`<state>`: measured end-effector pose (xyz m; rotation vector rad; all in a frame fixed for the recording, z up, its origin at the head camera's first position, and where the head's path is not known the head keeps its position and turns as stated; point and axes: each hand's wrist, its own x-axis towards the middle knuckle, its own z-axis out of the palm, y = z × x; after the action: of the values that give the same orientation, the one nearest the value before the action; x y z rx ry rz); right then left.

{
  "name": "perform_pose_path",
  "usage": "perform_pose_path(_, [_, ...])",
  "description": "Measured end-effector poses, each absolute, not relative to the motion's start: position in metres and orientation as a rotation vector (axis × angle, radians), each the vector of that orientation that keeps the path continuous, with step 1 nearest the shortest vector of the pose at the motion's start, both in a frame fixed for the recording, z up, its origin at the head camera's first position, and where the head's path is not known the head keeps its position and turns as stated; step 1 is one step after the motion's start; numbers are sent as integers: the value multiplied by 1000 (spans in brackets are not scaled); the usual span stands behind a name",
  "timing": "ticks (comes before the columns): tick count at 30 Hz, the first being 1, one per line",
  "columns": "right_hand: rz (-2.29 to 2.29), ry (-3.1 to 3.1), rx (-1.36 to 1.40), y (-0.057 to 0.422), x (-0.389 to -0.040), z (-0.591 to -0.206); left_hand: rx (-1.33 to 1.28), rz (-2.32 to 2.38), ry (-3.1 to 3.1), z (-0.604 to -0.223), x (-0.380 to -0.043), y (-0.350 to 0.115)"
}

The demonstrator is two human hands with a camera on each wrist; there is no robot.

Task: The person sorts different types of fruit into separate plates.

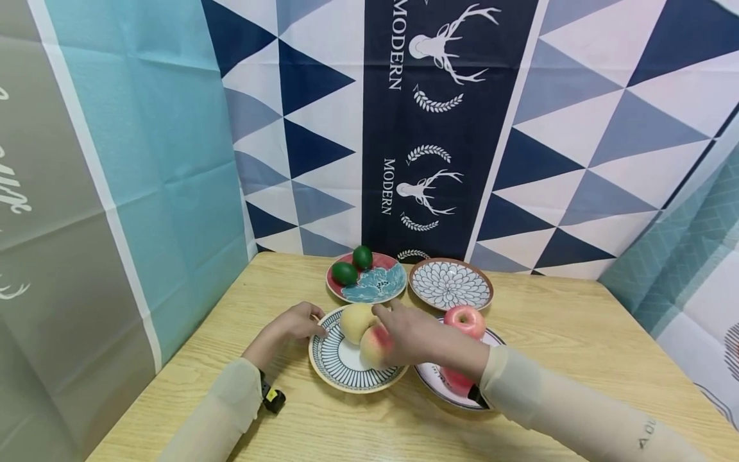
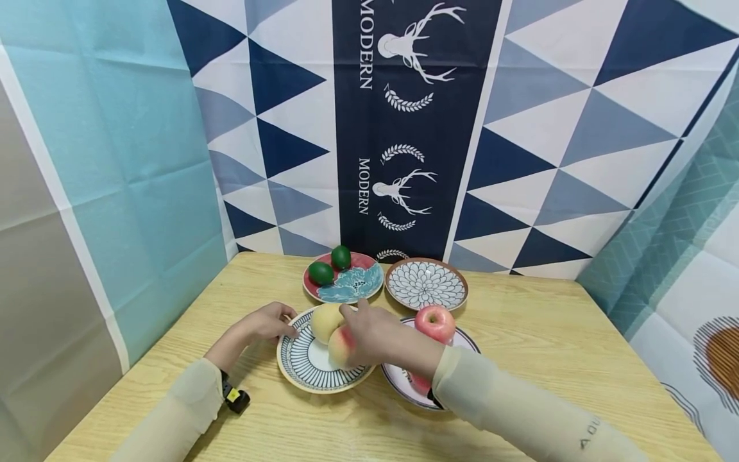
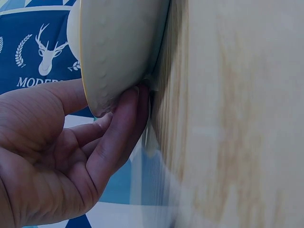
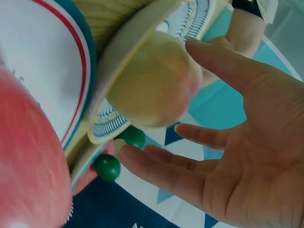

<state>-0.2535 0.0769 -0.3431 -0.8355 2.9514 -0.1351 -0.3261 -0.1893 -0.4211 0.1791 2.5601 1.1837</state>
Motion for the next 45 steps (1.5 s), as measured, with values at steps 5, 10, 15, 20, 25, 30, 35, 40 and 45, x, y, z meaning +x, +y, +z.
perform_pose_path(5, [-112,2983,-834,81,-255,-331,184,1188,2566,-420,-326,-190])
perform_pose_path(10, [-87,3012,-858,86,-256,-324,172,1182,2568,-420,-327,-190])
perform_pose_path(15, [-175,3054,-881,91,-258,-319,152,1184,2562,-419,-324,-189])
perform_pose_path(20, [-271,3161,-854,100,-262,-316,159,1202,2558,-419,-322,-189])
perform_pose_path(25, [-324,3264,-835,113,-266,-318,184,1196,2558,-421,-322,-190])
perform_pose_path(30, [-376,3342,-847,130,-269,-324,178,1193,2555,-420,-321,-189])
perform_pose_path(35, [-396,3337,-793,149,-275,-329,174,1180,2553,-420,-321,-188])
perform_pose_path(40, [-400,3346,-704,171,-286,-332,170,1176,2544,-421,-323,-188])
perform_pose_path(45, [-384,3358,-626,193,-302,-337,166,1179,2547,-422,-324,-187])
